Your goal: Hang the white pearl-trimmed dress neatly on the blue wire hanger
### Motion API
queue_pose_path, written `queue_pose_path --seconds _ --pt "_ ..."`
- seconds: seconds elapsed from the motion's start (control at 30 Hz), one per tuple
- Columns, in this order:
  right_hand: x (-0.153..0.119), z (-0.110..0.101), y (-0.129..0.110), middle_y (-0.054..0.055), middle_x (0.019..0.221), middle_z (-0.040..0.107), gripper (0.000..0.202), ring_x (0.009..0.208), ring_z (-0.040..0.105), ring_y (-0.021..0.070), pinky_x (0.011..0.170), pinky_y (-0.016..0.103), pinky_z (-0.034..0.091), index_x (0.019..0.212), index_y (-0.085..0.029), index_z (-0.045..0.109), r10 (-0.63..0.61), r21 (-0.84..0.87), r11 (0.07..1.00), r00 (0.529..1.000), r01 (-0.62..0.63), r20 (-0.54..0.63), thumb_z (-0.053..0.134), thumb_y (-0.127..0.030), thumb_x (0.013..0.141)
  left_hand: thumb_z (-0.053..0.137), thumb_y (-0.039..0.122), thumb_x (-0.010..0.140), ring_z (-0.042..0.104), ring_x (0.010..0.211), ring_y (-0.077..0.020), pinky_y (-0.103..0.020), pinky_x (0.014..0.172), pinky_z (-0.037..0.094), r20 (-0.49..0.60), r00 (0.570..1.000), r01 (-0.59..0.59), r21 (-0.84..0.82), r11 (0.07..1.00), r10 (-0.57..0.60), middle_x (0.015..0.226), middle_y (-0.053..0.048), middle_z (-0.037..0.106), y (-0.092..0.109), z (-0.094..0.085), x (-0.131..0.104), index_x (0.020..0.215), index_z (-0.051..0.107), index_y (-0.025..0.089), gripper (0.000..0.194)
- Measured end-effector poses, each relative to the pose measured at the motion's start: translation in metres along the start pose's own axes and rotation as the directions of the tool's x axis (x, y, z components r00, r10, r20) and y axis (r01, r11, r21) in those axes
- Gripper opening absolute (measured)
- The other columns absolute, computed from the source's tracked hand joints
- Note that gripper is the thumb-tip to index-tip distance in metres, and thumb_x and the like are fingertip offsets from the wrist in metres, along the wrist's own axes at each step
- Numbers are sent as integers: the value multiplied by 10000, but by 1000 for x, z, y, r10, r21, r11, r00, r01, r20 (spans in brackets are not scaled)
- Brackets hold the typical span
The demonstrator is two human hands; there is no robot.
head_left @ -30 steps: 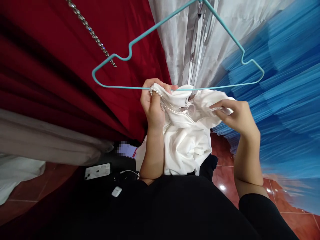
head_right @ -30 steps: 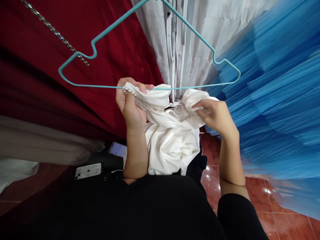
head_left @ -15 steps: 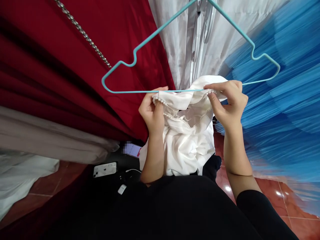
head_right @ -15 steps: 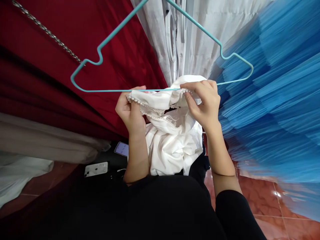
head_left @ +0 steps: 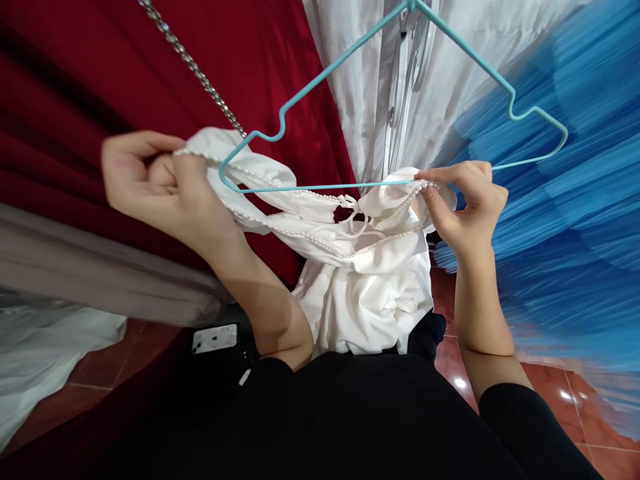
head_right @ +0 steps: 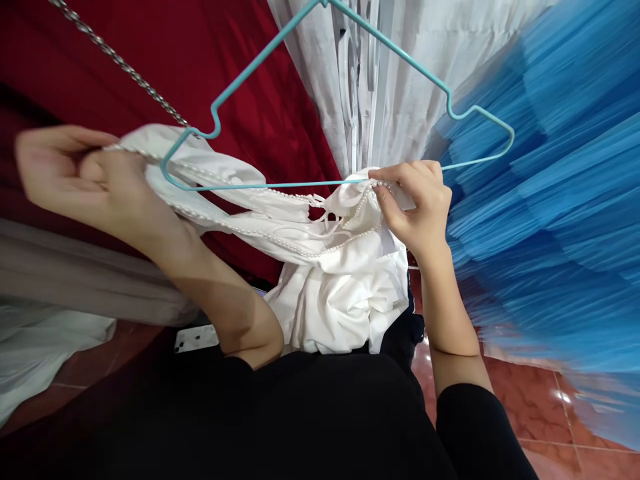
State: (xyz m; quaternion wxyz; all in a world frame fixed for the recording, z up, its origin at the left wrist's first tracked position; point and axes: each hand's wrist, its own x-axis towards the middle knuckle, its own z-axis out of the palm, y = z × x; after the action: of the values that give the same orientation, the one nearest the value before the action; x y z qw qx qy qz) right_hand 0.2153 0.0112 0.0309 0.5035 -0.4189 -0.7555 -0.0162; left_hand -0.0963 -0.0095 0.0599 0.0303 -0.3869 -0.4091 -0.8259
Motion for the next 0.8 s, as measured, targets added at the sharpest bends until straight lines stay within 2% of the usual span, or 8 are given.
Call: queue_pose_path --seconds 0.3,0.4,0.5,0.57,0.63,0.67,0.7,0.8 --pt "-4 7 2 -31 824 739 104 717 647 172 914 456 513 950 -301 732 -7 -5 1000 999 7 -40 629 -318 953 517 -211 776 599 817 -108 -213 752 551 472 879 -106 44 993 73 930 13 611 25 57 5 987 675 149 446" --pt "-5 9 5 -25 837 740 115 735 650 172 924 457 507 958 -300 729 3 -41 999 1000 -4 -25 617 -328 959 499 -125 746 622 1038 -167 -330 1001 553 394 915 -18 -172 985 86 1007 -16 635 43 59 -16 1040 685 154 446" --pt "-6 11 6 -25 842 736 118 760 657 180 948 471 496 964 -306 724 4 -19 1000 999 -5 -33 607 -327 964 553 73 846 627 768 -157 -309 759 569 291 957 94 -350 932 13 839 -37 660 56 48 -44 901 757 187 240" --pt "-7 13 5 -29 829 730 116 751 651 178 949 475 492 959 -307 718 -2 -1 1000 999 2 -51 604 -328 964 541 242 975 624 596 -149 -280 558 523 563 801 378 -210 902 -205 693 -45 676 51 38 -63 793 776 195 301" --pt "-6 13 4 -31 826 735 106 741 650 178 929 477 493 958 -304 710 -23 -2 1000 998 23 -64 606 -322 961 549 445 1037 715 644 -177 -273 580 572 767 466 610 84 788 -441 753 -83 752 36 32 -81 867 792 172 402" --pt "-5 12 3 -30 837 746 96 747 657 180 916 477 494 963 -303 705 -41 -1 999 997 41 -66 610 -314 959 590 510 1021 766 762 -202 -288 670 616 779 378 669 144 729 -500 884 -105 790 27 33 -88 983 786 169 395" --pt "-3 11 2 -28 866 762 86 764 670 182 909 478 495 975 -304 699 -63 2 998 996 63 -62 615 -302 958 630 547 996 788 914 -230 -323 788 640 774 350 718 139 682 -527 1051 -127 797 18 35 -95 1104 759 175 408" --pt "0 10 0 -30 988 800 57 849 712 189 918 489 489 972 -299 674 -142 13 990 989 142 -36 629 -273 948 646 555 983 694 1278 -263 -408 1056 580 726 505 793 -176 583 -468 1387 -120 684 0 46 -107 1250 666 226 424"
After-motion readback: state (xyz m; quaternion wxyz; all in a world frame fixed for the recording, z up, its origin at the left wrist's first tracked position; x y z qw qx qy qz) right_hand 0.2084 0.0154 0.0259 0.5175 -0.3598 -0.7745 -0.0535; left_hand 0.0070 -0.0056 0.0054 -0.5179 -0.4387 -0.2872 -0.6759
